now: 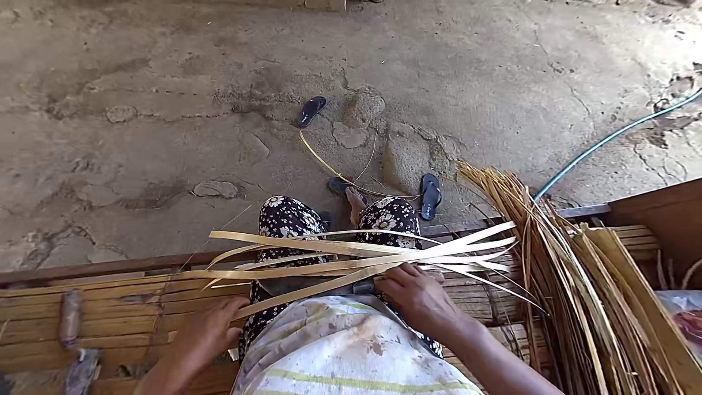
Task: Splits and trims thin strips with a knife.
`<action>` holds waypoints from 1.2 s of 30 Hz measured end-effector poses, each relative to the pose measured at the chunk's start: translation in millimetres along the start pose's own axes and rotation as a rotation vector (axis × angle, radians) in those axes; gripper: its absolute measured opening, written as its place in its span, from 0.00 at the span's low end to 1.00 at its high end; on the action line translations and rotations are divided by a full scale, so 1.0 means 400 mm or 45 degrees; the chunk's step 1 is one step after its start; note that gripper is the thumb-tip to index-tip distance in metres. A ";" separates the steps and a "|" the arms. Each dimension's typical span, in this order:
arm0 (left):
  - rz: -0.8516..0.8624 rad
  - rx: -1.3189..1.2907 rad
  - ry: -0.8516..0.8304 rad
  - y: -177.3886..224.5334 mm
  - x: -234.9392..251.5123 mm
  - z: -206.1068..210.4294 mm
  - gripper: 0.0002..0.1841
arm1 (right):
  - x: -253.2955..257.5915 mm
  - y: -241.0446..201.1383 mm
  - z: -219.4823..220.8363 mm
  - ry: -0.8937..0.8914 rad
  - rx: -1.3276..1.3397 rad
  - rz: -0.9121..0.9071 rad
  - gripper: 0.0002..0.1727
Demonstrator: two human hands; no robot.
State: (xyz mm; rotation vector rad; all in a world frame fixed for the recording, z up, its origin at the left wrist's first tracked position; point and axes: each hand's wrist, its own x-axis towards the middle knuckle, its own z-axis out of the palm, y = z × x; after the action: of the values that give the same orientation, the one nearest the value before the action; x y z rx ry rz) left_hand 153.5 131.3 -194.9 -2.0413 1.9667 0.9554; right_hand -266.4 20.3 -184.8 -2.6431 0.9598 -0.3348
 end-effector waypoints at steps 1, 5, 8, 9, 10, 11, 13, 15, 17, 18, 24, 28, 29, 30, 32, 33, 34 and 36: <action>0.028 0.016 0.058 0.000 -0.004 0.011 0.23 | 0.013 -0.003 0.022 0.002 -0.058 -0.048 0.05; 0.175 0.016 0.315 0.002 -0.039 -0.013 0.20 | 0.033 -0.019 0.032 -0.010 -0.233 -0.111 0.05; 0.376 -0.035 0.360 -0.004 -0.076 -0.107 0.14 | 0.030 -0.037 0.005 -0.080 -0.256 -0.112 0.04; 0.477 -0.039 0.355 -0.008 -0.088 -0.141 0.17 | 0.024 -0.038 0.000 -0.100 -0.241 -0.093 0.04; 0.582 -0.053 0.319 -0.011 -0.099 -0.179 0.19 | 0.015 -0.037 -0.003 -0.115 -0.219 -0.066 0.04; 0.708 -0.091 0.259 -0.013 -0.107 -0.217 0.21 | 0.005 -0.036 -0.005 -0.127 -0.184 -0.029 0.05; 0.995 -0.256 0.086 -0.014 -0.107 -0.295 0.21 | -0.012 -0.038 -0.012 -0.095 -0.094 0.044 0.10; 1.170 -0.476 -0.109 -0.012 -0.095 -0.357 0.19 | -0.026 -0.050 -0.028 -0.072 0.044 0.153 0.14; 1.160 -0.736 -0.185 0.006 -0.076 -0.400 0.15 | -0.040 -0.056 -0.040 -0.126 0.206 0.277 0.18; 1.107 -0.908 -0.187 0.024 -0.063 -0.412 0.13 | -0.048 -0.053 -0.041 -0.182 0.243 0.314 0.19; 0.812 -1.988 0.169 0.222 0.093 -0.424 0.09 | -0.090 -0.023 -0.043 -0.160 0.466 0.373 0.21; 0.600 -2.112 0.309 0.324 0.190 -0.436 0.16 | -0.099 -0.045 -0.072 0.172 1.027 0.593 0.12; 0.562 -2.124 0.313 0.345 0.211 -0.435 0.15 | -0.092 -0.052 -0.080 0.277 1.175 0.647 0.13; 0.515 -2.148 0.301 0.368 0.228 -0.432 0.14 | -0.082 -0.059 -0.087 0.385 1.272 0.677 0.14; 0.451 -2.208 0.248 0.414 0.255 -0.419 0.13 | -0.059 -0.059 -0.098 0.526 1.262 0.604 0.12; 0.435 -2.236 0.223 0.436 0.265 -0.411 0.13 | -0.047 -0.054 -0.101 0.541 1.170 0.516 0.14; 0.426 -2.267 0.200 0.455 0.274 -0.400 0.14 | -0.035 -0.053 -0.104 0.526 1.079 0.418 0.15; 0.395 -2.371 0.178 0.491 0.286 -0.382 0.15 | -0.004 -0.062 -0.107 0.461 0.989 0.251 0.14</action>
State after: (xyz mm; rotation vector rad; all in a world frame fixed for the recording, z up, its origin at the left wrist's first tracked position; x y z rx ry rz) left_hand 12.9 -70.2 -73.8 -2.0971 1.2052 3.6532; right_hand -266.7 30.8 -136.5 -1.7992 0.9297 -0.9403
